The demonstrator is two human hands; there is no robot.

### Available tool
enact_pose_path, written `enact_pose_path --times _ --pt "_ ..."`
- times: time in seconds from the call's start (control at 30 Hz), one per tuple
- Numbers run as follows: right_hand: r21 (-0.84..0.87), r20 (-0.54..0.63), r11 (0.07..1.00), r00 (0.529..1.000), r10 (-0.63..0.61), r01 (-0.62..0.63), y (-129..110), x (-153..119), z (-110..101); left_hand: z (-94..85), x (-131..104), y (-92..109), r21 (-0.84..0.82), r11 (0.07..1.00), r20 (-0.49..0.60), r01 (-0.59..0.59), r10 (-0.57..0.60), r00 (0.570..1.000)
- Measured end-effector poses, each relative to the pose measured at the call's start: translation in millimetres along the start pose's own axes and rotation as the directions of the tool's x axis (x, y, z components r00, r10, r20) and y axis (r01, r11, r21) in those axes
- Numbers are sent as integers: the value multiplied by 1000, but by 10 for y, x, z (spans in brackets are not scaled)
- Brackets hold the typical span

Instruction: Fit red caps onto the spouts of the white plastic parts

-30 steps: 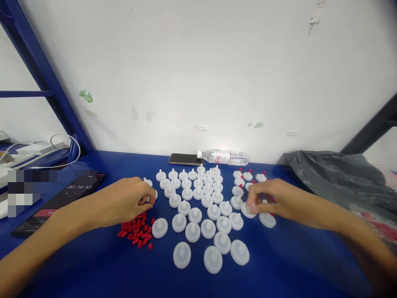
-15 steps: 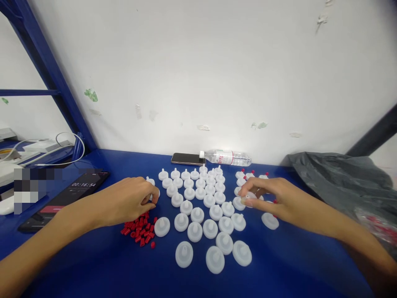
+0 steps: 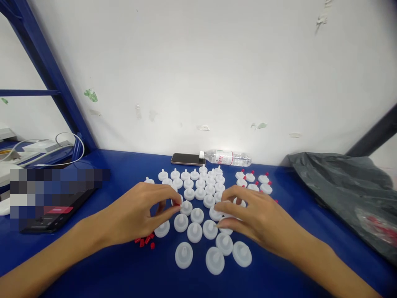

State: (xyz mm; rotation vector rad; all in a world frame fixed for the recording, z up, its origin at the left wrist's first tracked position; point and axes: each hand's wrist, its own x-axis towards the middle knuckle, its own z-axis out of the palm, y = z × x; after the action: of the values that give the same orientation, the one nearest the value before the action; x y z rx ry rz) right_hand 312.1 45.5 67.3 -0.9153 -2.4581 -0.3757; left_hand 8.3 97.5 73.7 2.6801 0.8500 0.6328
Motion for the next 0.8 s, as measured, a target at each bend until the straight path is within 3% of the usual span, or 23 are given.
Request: enact_pose_path --times 0.17,0.3,0.43,0.57,0.8 --pt "3 -107 998 993 -57 58 -169 50 75 254 -23 124 66 972 -222 -226 236 946" --pt "-46 -196 996 977 -89 82 -217 82 69 358 7 322 187 928 -236 -322 361 902" --pt "-50 -275 997 959 -71 59 -186 83 43 383 109 421 306 889 -224 -341 415 882" --pt "39 -296 998 954 56 -46 -128 36 60 431 201 358 391 859 -306 -329 459 834" --pt "184 -288 982 952 104 -52 -179 -16 148 511 140 299 296 902 -431 -313 419 799"
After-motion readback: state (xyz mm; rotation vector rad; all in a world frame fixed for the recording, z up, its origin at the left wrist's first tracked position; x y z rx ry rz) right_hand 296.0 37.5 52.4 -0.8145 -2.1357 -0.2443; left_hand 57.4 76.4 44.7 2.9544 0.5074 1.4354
